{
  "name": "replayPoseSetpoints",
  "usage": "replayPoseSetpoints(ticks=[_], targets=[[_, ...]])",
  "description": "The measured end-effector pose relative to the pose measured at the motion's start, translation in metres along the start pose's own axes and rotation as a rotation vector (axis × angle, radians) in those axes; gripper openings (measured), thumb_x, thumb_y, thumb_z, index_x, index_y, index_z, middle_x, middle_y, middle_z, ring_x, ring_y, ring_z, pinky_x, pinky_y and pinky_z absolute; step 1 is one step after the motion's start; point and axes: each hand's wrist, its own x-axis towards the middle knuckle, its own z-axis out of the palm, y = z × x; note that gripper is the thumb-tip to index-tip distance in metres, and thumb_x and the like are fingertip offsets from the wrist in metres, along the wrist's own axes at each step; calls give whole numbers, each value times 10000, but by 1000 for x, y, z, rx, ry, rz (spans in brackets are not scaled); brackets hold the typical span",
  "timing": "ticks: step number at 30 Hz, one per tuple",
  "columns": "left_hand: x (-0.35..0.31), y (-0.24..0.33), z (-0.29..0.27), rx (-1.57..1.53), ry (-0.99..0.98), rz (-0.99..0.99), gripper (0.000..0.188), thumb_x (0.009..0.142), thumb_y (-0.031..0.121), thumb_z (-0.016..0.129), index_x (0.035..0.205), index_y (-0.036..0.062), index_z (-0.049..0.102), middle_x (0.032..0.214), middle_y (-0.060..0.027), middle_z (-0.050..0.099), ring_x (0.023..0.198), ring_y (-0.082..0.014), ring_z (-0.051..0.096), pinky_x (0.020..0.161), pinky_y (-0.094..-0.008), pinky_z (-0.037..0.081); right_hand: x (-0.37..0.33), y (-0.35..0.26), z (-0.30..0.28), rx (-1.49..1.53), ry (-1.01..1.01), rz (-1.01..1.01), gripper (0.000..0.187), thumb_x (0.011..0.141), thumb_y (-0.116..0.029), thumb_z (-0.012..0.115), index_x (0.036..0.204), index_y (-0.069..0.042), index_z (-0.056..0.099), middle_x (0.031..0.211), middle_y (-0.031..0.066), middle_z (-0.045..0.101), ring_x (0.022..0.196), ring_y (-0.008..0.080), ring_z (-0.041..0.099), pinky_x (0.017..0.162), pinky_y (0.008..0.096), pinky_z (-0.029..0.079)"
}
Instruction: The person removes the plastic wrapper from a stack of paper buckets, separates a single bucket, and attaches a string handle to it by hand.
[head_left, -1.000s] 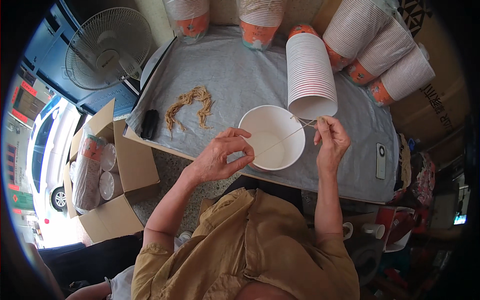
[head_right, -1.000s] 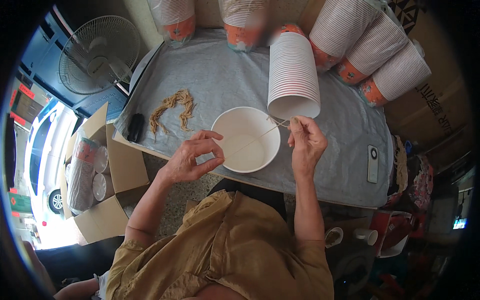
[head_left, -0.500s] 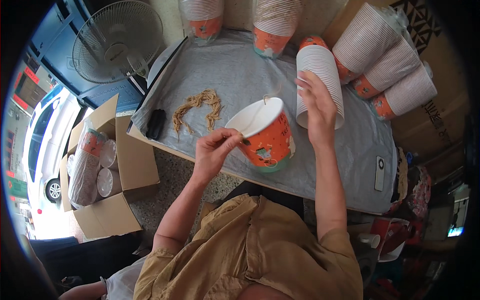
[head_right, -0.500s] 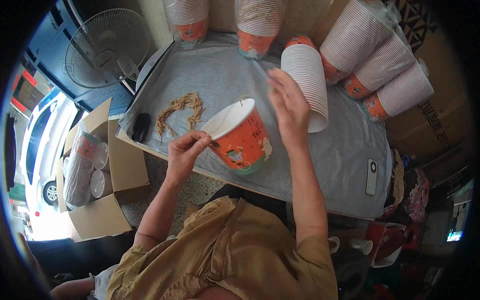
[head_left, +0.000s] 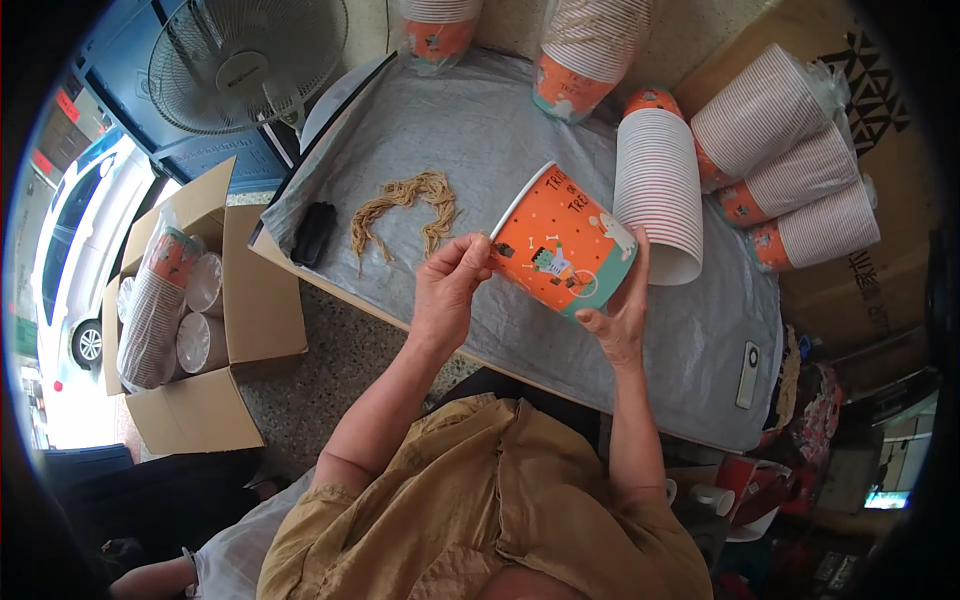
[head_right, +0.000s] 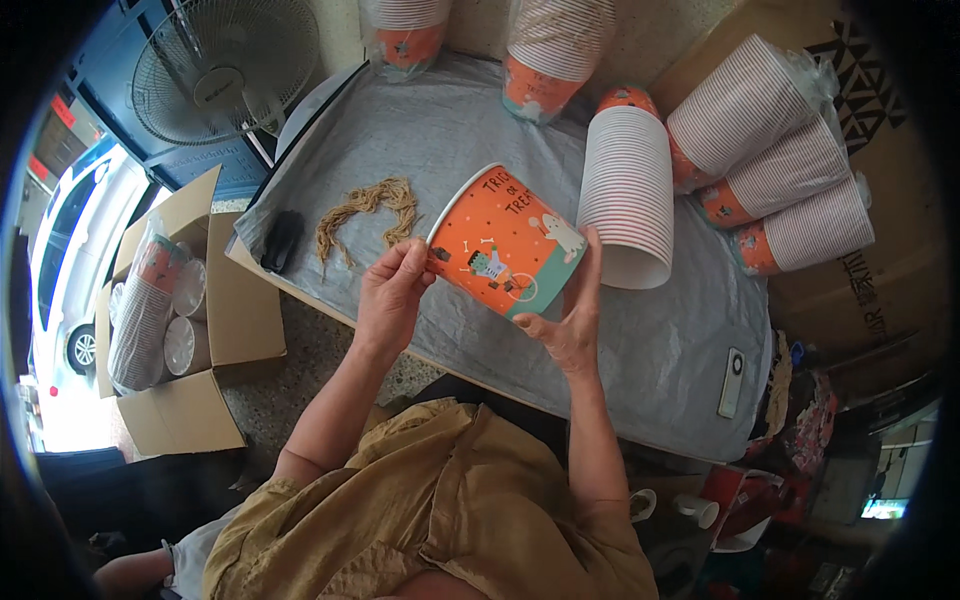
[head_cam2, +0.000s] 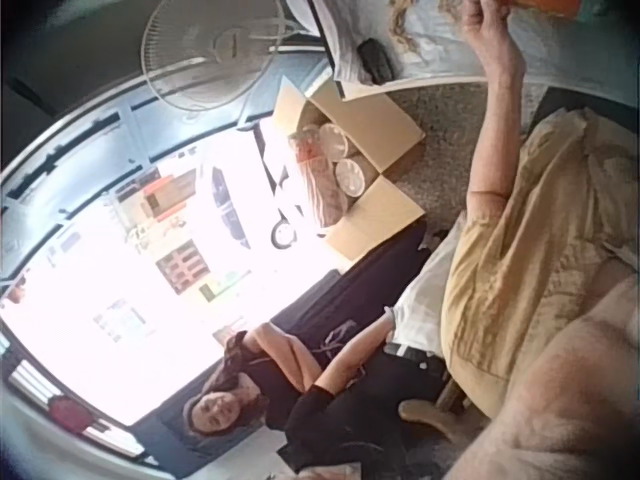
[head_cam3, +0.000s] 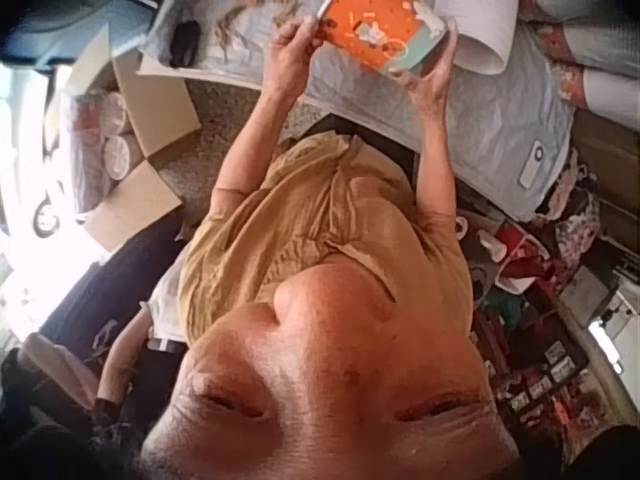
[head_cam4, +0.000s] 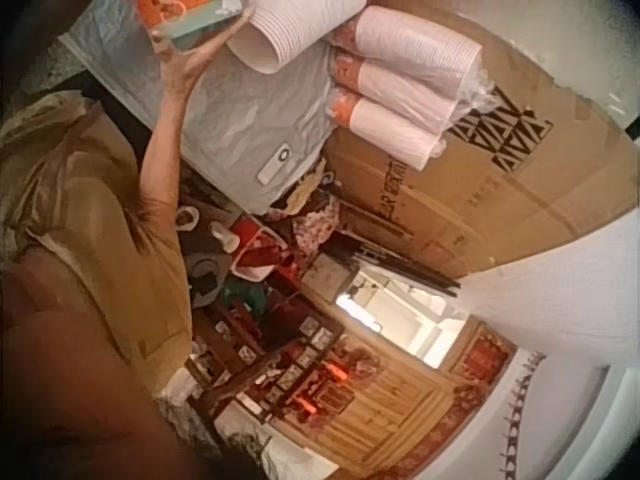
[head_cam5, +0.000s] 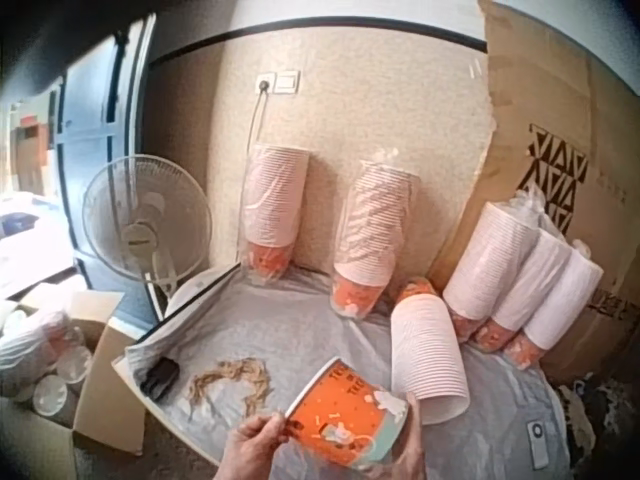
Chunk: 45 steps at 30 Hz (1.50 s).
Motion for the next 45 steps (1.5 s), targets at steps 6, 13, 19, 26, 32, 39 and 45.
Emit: replayPoseSetpoints(ticks=[6,13,19,26,32,39,45], targets=[[50,4,-16,-225,-113,-161,254,1021,229,647,1236,95,641,1092,36,673,924,-56,611,872,-215,483,64,1,-9,-229,-119,-65,1245,632,-252,897,1596,17,157,1521,197,365,1417,291,418,1140,437,405],[193,52,-47,-820,-129,-140,371,1010,152,634,1331,2,525,1276,-115,653,1020,-199,705,706,-225,625,215,-9,-26,-647,-405,-92,1139,700,-323,881,1611,-66,247,1548,212,404,1417,290,440,1107,406,445],[264,32,-64,-483,-37,-22,912,917,122,747,1590,185,134,1375,-115,596,985,-216,696,591,-183,541,298,17,-3,-758,-483,-159,1141,672,-369,868,1580,7,288,1532,245,431,1438,315,419,1188,368,328],[307,7,-74,-112,15,-88,1000,930,119,711,1634,178,3,1490,-85,525,912,-179,666,545,-165,471,339,28,20,-882,-721,-173,1107,652,-340,837,1578,-31,316,1558,238,394,1450,318,402,1202,361,312],[339,6,-51,185,-50,-90,865,942,208,718,1622,141,187,1392,-4,631,809,-105,623,518,-176,390,344,46,26,-1004,-879,-60,1130,645,-367,813,1590,-45,284,1565,250,372,1459,345,379,1207,385,318],[348,17,-47,576,-160,34,822,901,212,758,1575,44,317,1187,-27,735,596,-65,482,537,-198,379,361,65,29,-1183,-753,-194,1123,630,-404,813,1583,-83,313,1554,227,369,1449,361,373,1187,394,341],[304,7,-48,623,-118,-102,805,924,220,739,1570,17,303,1233,-67,713,791,-104,687,560,-224,425,356,87,37,-1212,-718,-119,1091,643,-443,813,1583,-158,339,1625,174,292,1496,379,300,1194,558,279]])
